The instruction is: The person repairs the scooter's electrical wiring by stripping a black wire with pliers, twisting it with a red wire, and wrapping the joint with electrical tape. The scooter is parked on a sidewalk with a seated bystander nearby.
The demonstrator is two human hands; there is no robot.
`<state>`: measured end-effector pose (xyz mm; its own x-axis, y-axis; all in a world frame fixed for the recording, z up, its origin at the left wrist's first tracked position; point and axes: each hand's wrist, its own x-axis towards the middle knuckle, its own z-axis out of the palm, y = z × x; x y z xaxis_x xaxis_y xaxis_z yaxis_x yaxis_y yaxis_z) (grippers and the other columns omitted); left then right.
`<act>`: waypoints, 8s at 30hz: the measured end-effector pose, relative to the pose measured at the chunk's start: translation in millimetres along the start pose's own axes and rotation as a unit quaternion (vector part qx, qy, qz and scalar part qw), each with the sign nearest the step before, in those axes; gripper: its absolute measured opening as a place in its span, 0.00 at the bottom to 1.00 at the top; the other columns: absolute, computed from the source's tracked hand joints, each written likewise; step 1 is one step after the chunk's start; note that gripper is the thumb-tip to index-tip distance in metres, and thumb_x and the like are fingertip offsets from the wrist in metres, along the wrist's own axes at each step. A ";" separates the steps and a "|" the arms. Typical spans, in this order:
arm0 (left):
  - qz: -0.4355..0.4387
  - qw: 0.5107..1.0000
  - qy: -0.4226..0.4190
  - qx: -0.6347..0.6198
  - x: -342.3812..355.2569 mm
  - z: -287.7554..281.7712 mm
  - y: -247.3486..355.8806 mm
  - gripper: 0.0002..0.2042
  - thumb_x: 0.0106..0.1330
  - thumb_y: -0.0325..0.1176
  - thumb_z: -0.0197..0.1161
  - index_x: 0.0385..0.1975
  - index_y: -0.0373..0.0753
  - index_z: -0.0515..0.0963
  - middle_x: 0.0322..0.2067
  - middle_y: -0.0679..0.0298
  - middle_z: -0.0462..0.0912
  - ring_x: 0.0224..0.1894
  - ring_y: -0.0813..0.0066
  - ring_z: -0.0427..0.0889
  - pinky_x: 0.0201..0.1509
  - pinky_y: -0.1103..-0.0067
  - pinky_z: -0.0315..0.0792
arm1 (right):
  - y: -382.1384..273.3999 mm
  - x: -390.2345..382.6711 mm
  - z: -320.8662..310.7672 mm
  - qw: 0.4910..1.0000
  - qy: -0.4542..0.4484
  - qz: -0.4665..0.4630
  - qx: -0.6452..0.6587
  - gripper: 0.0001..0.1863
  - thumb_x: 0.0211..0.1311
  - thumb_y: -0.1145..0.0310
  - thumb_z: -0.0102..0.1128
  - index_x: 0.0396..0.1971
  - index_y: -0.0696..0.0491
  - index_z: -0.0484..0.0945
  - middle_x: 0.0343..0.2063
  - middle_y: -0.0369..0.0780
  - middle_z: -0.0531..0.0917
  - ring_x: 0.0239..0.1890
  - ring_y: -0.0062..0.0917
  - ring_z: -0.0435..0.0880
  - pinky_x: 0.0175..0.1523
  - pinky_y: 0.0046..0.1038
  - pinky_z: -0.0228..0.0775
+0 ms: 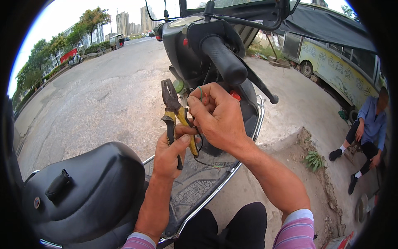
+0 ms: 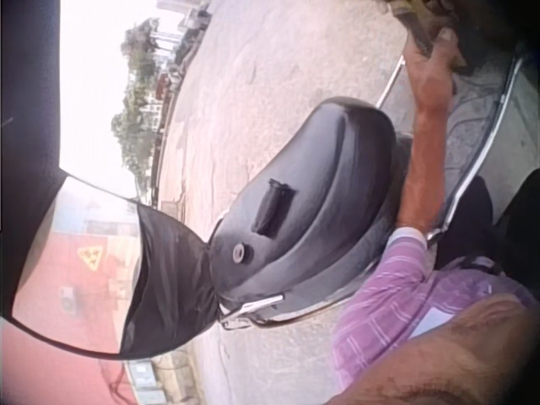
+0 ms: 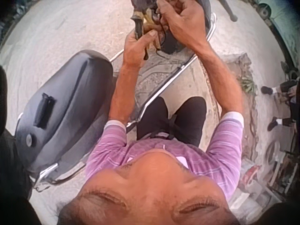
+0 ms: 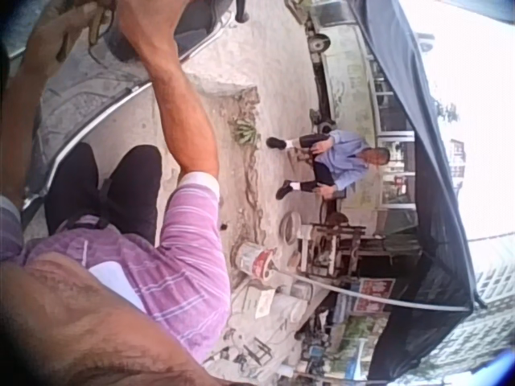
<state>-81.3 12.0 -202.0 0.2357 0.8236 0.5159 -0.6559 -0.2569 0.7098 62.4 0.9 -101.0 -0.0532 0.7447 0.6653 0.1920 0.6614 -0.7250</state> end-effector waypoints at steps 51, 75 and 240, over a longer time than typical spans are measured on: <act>-0.056 0.979 -0.086 0.177 -1.1 -4.0 11.5 0.09 0.65 0.31 0.68 0.39 0.31 0.81 0.50 0.55 0.80 0.36 0.77 0.83 0.36 0.83 0.75 | 11.6 18.0 -34.8 0.987 -0.104 -0.039 -0.115 0.07 0.59 0.71 0.61 0.26 0.59 0.78 0.18 0.29 0.69 0.22 0.11 0.63 0.27 0.22 0.56; 0.170 0.968 0.091 0.160 16.5 4.4 18.9 0.19 0.65 0.26 0.68 0.55 0.31 0.76 0.56 0.60 0.75 0.50 0.77 0.76 0.57 0.79 0.72 | 4.7 12.4 -29.7 0.975 -0.179 -0.011 -0.128 0.07 0.65 0.71 0.60 0.33 0.59 0.81 0.27 0.32 0.80 0.27 0.10 0.73 0.34 0.18 0.64; 0.135 0.985 0.069 0.084 31.4 -8.9 3.7 0.05 0.63 0.20 0.60 0.37 0.31 0.80 0.55 0.53 0.76 0.44 0.71 0.81 0.52 0.75 0.76 | 15.6 0.3 -21.5 0.990 -0.140 -0.008 -0.002 0.08 0.70 0.73 0.58 0.43 0.62 0.79 0.33 0.39 0.87 0.31 0.15 0.84 0.37 0.18 0.76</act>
<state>-82.6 41.4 -187.4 -0.0377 0.7718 0.6347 -0.5499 -0.5464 0.6317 86.4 9.6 -108.3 -0.3265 0.7294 0.6011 0.1926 0.6740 -0.7132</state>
